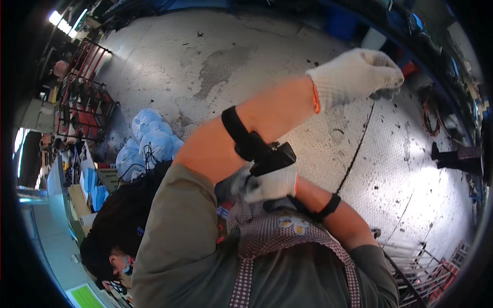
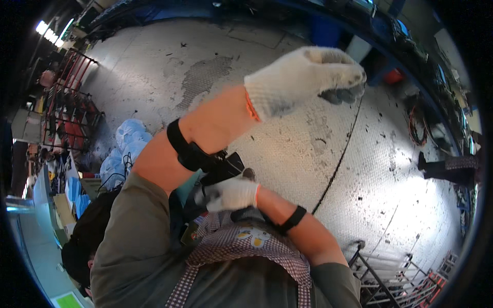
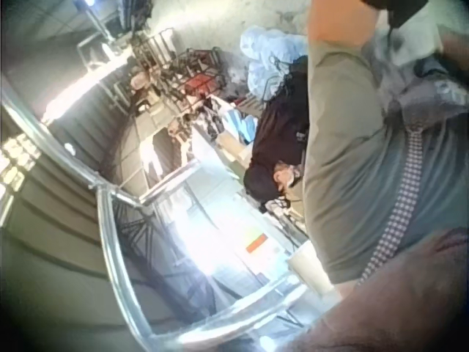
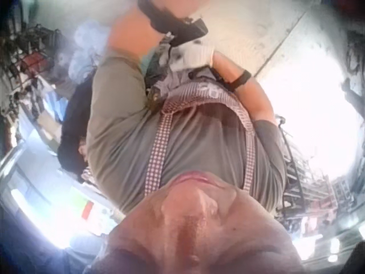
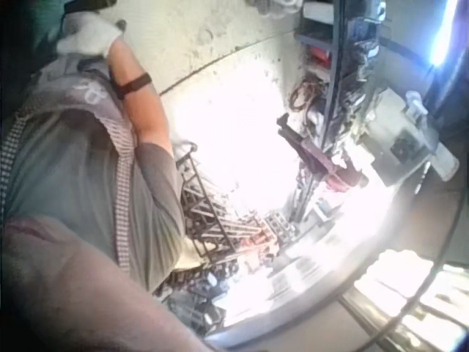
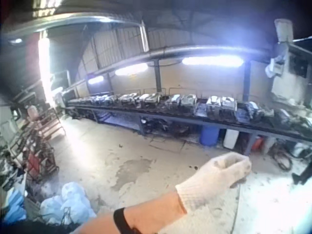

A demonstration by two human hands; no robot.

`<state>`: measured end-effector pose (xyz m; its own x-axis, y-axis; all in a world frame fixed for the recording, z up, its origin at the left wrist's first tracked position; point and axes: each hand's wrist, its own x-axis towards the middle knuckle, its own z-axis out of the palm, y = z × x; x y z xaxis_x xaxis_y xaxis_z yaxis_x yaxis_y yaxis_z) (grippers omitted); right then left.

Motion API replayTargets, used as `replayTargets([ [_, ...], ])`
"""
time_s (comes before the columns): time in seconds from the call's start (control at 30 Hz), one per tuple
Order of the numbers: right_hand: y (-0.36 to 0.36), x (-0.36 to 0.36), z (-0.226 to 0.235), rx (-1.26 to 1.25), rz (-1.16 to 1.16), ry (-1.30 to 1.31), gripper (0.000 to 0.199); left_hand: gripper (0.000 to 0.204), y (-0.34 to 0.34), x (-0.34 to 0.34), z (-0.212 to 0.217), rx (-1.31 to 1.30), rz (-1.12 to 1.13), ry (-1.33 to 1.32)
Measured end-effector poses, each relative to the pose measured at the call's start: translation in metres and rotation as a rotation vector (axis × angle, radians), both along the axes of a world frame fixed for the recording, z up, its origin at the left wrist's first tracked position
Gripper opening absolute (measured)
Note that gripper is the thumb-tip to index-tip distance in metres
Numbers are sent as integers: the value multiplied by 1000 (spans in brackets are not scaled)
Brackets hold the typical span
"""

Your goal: Operating a machinery line to press or mold shoe sole components.

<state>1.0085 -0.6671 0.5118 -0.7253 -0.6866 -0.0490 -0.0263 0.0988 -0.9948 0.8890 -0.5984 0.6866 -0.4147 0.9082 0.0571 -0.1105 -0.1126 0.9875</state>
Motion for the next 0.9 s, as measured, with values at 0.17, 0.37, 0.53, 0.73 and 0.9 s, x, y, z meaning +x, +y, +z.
replayTargets([
  [0.17,-34,34,-23,480,255,76,36,28,-18,25,11,-36,28,56],
  [0.37,-68,50,-10,254,316,150,38,31,-35,51,19,4,-18,42],
  [0.53,-84,55,17,126,387,57,35,35,-55,58,27,-51,-100,199],
  [0.73,-100,45,-6,150,239,147,32,38,-63,52,21,-32,-148,159],
  [0.9,-104,41,-14,167,51,170,23,38,-48,58,5,-19,-299,110],
])
